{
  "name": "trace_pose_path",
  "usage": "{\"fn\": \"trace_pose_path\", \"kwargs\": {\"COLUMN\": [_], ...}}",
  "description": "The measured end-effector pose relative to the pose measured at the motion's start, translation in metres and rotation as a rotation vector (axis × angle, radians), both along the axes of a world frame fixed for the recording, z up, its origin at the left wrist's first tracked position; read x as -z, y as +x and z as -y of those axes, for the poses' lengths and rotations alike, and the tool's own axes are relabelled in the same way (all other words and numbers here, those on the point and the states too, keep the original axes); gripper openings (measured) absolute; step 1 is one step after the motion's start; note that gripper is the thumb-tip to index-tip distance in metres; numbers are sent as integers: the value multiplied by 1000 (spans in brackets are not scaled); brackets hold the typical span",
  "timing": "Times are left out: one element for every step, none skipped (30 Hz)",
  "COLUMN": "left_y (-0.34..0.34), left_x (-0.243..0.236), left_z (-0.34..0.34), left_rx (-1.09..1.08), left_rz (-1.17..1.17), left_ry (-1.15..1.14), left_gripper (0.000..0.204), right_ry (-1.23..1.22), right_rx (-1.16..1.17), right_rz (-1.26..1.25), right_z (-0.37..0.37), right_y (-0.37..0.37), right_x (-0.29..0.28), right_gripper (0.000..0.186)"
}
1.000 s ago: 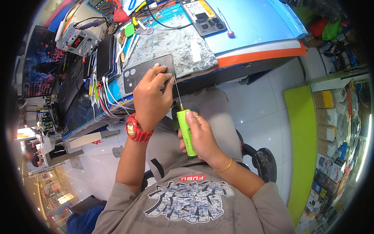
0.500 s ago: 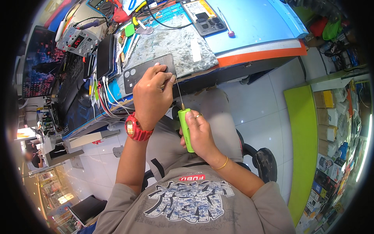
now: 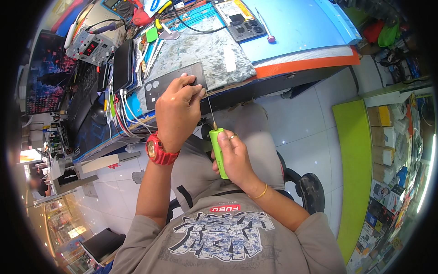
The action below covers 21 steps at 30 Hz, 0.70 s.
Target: The person prying the back cover off a mobile phone using a tool and subsequently disconnecting a white cable from an electronic device by hand.
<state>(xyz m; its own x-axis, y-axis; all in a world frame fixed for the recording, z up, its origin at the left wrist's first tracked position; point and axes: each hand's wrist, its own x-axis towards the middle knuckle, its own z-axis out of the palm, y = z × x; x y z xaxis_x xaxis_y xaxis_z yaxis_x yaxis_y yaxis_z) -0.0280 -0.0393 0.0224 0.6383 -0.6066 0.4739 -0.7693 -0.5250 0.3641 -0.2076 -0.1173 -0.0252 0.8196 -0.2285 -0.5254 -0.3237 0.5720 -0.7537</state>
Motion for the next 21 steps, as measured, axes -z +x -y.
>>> {"fn": "trace_pose_path", "kwargs": {"left_y": [1,1,1,0,0,0,0,0,0,0,-1,-1,-1,-1,0,1,2,2,2,2,1], "left_x": [0,0,-1,-1,-1,-1,-2,-2,-2,-3,-3,-3,-3,-3,-3,-2,-1,-2,-2,-4,-6], "left_z": [0,0,0,0,0,0,0,0,1,1,1,1,1,1,0,0,0,0,0,0,0], "left_rx": [-2,-2,-3,-4,-6,-7,-8,-7,-7,-7,-8,-8,-8,-7,-2,2,4,5,6,6,1], "left_rz": [4,8,-3,-15,-26,-26,-26,-26,-26,-26,-27,-22,-16,-10,-4,3,9,0,-10,-19,-32], "left_ry": [7,9,6,3,-1,1,3,4,8,12,16,20,24,28,27,26,25,24,24,23,30], "left_gripper": [8,8,10,11,12,12,13,13,13,13,13,12,10,9,9,9,8,9,9,10,10], "right_ry": [0,-4,-7,-7,-8,-7,-17,-27,-37,-40,-42,-44,-51,-58,-65,-71,-76,-81,-64,-46,-29], "right_rx": [4,10,16,21,25,30,26,24,23,24,23,23,17,12,7,8,8,7,6,6,5], "right_rz": [1,3,5,12,20,28,32,36,40,40,40,40,48,57,66,60,53,47,40,33,26], "right_z": [-1,-1,-2,-2,-2,-3,-2,-1,0,0,1,1,1,1,0,0,0,0,1,2,3], "right_y": [0,0,-1,-1,-1,-1,-1,-1,-1,-1,-1,-1,-2,-2,-2,-1,0,1,2,3,4], "right_x": [1,1,2,3,4,5,5,6,6,6,6,6,6,8,9,8,7,5,3,0,-2], "right_gripper": [54,53,53,53,52,52,51,51,50,50,50,50,51,51,52,52,52,52,52,52,52]}}
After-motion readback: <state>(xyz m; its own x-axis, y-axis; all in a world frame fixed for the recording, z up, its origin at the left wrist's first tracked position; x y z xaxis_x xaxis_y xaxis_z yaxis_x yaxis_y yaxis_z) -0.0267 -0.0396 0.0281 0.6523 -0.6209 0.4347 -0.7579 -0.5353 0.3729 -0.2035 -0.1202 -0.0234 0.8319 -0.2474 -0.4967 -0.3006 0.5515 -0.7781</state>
